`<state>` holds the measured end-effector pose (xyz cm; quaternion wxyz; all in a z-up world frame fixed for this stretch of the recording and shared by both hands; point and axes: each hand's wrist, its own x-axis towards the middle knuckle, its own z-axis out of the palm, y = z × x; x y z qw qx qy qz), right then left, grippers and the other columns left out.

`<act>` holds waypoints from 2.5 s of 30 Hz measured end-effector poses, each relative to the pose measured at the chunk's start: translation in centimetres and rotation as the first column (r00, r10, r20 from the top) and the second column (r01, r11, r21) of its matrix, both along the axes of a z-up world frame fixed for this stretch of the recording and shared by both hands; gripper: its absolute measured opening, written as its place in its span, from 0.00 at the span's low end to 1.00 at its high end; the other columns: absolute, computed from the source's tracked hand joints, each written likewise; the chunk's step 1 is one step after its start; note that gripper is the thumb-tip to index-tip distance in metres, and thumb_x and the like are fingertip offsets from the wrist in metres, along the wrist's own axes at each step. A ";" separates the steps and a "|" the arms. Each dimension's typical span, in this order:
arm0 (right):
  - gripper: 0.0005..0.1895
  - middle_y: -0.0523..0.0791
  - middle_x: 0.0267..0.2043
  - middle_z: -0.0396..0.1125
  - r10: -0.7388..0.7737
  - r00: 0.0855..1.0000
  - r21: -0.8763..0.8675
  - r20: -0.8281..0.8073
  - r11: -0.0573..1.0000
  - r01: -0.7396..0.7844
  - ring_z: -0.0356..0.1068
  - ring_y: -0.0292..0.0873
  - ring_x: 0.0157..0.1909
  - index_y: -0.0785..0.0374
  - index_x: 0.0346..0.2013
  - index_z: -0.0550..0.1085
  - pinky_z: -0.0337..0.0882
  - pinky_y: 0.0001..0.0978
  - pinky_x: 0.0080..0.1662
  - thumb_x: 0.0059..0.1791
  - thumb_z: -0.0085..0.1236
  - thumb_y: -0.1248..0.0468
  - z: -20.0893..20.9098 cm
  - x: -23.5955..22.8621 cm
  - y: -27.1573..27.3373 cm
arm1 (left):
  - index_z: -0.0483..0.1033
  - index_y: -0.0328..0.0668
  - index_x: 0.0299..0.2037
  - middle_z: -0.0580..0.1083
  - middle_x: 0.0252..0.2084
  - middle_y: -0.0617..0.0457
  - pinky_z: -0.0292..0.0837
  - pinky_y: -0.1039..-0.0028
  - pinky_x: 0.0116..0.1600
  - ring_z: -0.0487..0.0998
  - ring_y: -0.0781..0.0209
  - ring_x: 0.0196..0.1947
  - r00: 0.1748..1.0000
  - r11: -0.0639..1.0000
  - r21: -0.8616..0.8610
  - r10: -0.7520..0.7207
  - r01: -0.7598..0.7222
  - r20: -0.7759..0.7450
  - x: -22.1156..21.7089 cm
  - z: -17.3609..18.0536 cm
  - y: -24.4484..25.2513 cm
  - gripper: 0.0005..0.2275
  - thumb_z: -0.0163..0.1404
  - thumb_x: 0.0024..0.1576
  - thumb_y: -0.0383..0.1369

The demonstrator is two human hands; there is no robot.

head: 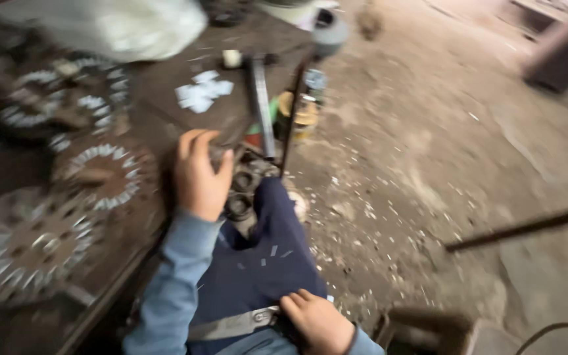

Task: The person repeatedly picks small white rectangular pieces from a pile, folds them, and inserts them into slots on circular metal motor armatures. The person uses scissors to trim the pieces and occasionally checks a feature phone placed on the table.

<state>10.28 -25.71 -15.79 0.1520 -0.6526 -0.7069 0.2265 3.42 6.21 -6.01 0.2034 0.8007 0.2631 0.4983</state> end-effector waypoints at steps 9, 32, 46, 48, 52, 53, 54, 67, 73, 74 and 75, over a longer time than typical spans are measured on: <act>0.18 0.50 0.32 0.71 -0.102 0.992 -0.123 -0.073 0.988 0.093 0.73 0.56 0.40 0.60 0.35 0.72 0.72 0.46 0.41 0.33 0.66 0.62 0.3 3.5 -1.0 | 0.72 0.28 0.56 0.67 0.57 0.32 0.74 0.54 0.47 0.76 0.32 0.43 0.982 0.983 -0.047 0.174 -0.177 -0.074 4.5 -0.2 5.8 0.20 0.56 0.52 0.24; 0.36 0.48 0.34 0.68 -0.199 0.176 -0.114 -0.964 0.909 0.400 0.67 0.42 0.32 0.69 0.41 0.71 0.66 0.34 0.35 0.34 0.77 0.46 -11.9 6.3 -0.2 | 0.74 0.33 0.38 0.78 0.34 0.49 0.74 0.72 0.40 0.80 0.59 0.35 0.952 0.915 -0.359 -0.074 0.183 0.295 -2.0 1.7 -5.5 0.05 0.58 0.59 0.25; 0.46 0.46 0.41 0.60 -0.188 0.789 0.096 -0.585 0.950 0.297 0.60 0.41 0.43 0.68 0.52 0.67 0.65 0.32 0.48 0.33 0.79 0.44 1.9 0.0 9.5 | 0.77 0.26 0.47 0.80 0.44 0.47 0.79 0.75 0.53 0.82 0.63 0.44 0.739 0.529 -0.645 0.049 0.551 0.672 -10.2 -0.2 -11.4 0.09 0.54 0.58 0.17; 0.47 0.46 0.43 0.60 -0.150 0.833 0.191 -0.533 0.937 0.292 0.59 0.41 0.45 0.69 0.53 0.63 0.64 0.33 0.47 0.35 0.77 0.43 3.4 -0.5 9.8 | 0.76 0.26 0.47 0.81 0.44 0.47 0.79 0.74 0.53 0.83 0.63 0.45 0.711 0.501 -0.648 0.088 0.573 0.697 -10.5 -0.4 -11.7 0.09 0.54 0.57 0.16; 0.44 0.43 0.42 0.58 -0.060 0.830 0.255 -0.555 0.937 0.239 0.57 0.39 0.43 0.67 0.52 0.62 0.62 0.32 0.45 0.36 0.75 0.44 5.9 -1.4 10.4 | 0.77 0.26 0.46 0.81 0.44 0.47 0.78 0.75 0.53 0.82 0.64 0.44 0.748 0.538 -0.658 0.074 0.527 0.660 -11.5 -0.1 -11.9 0.07 0.54 0.58 0.16; 0.40 0.42 0.37 0.56 -0.098 0.815 0.166 -0.571 0.958 0.232 0.55 0.38 0.38 0.64 0.48 0.65 0.63 0.31 0.41 0.34 0.76 0.45 6.4 -1.5 10.6 | 0.76 0.27 0.46 0.81 0.44 0.46 0.78 0.75 0.53 0.82 0.63 0.44 0.743 0.535 -0.655 0.072 0.534 0.665 -11.7 0.2 -11.9 0.07 0.54 0.58 0.15; 0.39 0.42 0.36 0.55 -0.086 0.827 0.183 -0.556 0.958 0.222 0.55 0.38 0.37 0.64 0.46 0.65 0.62 0.31 0.40 0.34 0.77 0.47 6.8 -1.6 10.9 | 0.76 0.27 0.45 0.81 0.43 0.46 0.78 0.75 0.53 0.83 0.63 0.44 0.739 0.532 -0.652 0.070 0.541 0.670 -11.8 0.4 -11.8 0.08 0.54 0.58 0.15; 0.18 0.43 0.20 0.55 -0.314 0.806 0.242 -0.501 0.844 0.479 0.53 0.36 0.21 0.66 0.21 0.63 0.55 0.28 0.26 0.40 0.68 0.69 3.7 -2.8 8.2 | 0.77 0.26 0.42 0.80 0.40 0.45 0.80 0.75 0.47 0.83 0.62 0.39 0.757 0.484 -0.652 -0.031 0.583 0.653 -12.7 -0.4 -10.6 0.05 0.58 0.58 0.17; 0.15 0.47 0.22 0.63 -0.192 0.883 -0.003 -0.429 0.977 0.211 0.62 0.43 0.23 0.67 0.26 0.73 0.63 0.33 0.27 0.36 0.74 0.66 3.7 0.0 5.5 | 0.74 0.32 0.38 0.79 0.41 0.49 0.79 0.77 0.51 0.81 0.65 0.42 0.791 0.754 -0.511 -0.019 0.413 0.612 -15.7 2.8 -11.2 0.07 0.60 0.57 0.17; 0.15 0.47 0.22 0.66 -0.107 0.935 0.043 -0.339 0.991 0.129 0.67 0.44 0.22 0.66 0.27 0.75 0.67 0.32 0.28 0.35 0.76 0.64 3.9 0.4 5.5 | 0.76 0.32 0.38 0.79 0.40 0.50 0.78 0.77 0.49 0.81 0.65 0.40 0.852 0.799 -0.501 -0.027 0.333 0.523 -16.0 3.2 -11.2 0.06 0.61 0.56 0.18; 0.17 0.47 0.27 0.67 0.054 0.949 0.110 -0.312 0.994 -0.020 0.68 0.46 0.27 0.65 0.31 0.75 0.68 0.32 0.33 0.34 0.74 0.66 4.3 0.8 5.5 | 0.78 0.31 0.38 0.80 0.38 0.50 0.78 0.78 0.47 0.82 0.66 0.38 0.904 0.835 -0.488 -0.027 0.254 0.426 -16.2 3.5 -11.3 0.06 0.62 0.55 0.19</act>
